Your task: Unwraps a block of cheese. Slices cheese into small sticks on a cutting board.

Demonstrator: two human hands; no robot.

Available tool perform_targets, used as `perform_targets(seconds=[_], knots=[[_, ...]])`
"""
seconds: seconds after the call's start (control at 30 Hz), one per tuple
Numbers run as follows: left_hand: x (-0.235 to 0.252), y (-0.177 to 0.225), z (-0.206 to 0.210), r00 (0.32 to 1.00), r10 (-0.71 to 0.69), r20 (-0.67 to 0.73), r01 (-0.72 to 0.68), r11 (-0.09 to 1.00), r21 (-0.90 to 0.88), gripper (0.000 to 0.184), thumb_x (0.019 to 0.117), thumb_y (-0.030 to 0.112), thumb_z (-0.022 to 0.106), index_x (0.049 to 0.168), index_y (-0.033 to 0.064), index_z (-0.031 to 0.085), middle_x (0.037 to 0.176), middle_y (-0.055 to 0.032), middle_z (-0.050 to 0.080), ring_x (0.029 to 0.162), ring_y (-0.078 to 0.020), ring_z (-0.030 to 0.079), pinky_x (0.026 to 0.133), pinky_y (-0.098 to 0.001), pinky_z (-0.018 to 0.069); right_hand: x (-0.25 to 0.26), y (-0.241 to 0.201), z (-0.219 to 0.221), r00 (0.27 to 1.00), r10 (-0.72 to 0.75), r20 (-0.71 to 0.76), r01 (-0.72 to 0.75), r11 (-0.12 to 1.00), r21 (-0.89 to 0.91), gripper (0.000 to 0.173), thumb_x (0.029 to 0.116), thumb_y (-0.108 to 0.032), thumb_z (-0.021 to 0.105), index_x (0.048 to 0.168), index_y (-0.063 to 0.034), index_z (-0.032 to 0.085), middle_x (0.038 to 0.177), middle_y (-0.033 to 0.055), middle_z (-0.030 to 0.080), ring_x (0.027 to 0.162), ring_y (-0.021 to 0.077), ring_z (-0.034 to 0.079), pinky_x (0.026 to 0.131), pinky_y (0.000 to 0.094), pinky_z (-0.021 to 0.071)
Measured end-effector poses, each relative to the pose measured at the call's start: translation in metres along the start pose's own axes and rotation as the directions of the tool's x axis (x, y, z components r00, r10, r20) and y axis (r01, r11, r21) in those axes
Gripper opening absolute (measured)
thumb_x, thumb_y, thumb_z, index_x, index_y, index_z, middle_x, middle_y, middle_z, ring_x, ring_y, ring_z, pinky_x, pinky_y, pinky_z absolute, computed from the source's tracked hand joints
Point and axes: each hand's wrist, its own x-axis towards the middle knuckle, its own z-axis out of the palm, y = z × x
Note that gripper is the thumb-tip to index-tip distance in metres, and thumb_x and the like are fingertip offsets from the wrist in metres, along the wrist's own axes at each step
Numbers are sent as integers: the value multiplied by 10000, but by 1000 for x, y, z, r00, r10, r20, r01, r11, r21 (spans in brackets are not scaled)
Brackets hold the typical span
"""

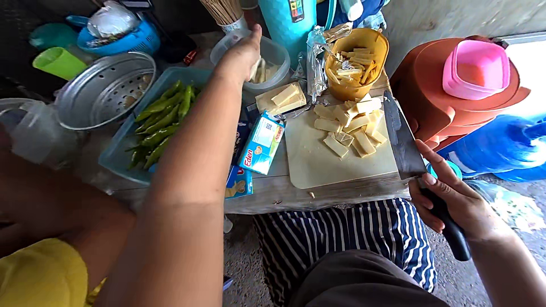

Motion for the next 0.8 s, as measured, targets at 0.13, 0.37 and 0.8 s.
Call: perform_targets(seconds=[0.13, 0.37, 0.8], knots=[[1, -1, 2, 999, -10, 53, 6, 997, 76, 727, 1082, 596, 228, 1577, 82, 368, 1604, -226, 359, 1482, -353, 352, 1165, -558, 290, -3, 0, -5, 1000, -2, -14, 1, 1000, -31, 565, 1084, -294, 411, 1598, -344, 182, 723, -40, 562, 438, 32, 521, 367, 159, 461], [-55, 4, 9, 941, 336, 49, -334, 890, 309, 607, 1126, 423, 261, 1380, -65, 517, 1356, -309, 550, 1273, -406, 538, 1063, -581, 392, -3, -4, -9, 999, -7, -49, 5, 999, -53, 535, 1092, -281, 373, 1594, -392, 224, 732, -26, 571, 434, 41, 522, 373, 165, 470], [-131, -45, 74, 834, 365, 413, -547, 644, 535, 403, 1019, 325, 638, 1232, -15, 668, 1299, -260, 591, 1289, -445, 495, 1085, -599, 346, -1, -2, 1, 1000, 3, 9, -3, 996, -90, 520, 1099, -270, 361, 1584, -408, 232, 719, -21, 573, 443, 42, 533, 396, 160, 477]])
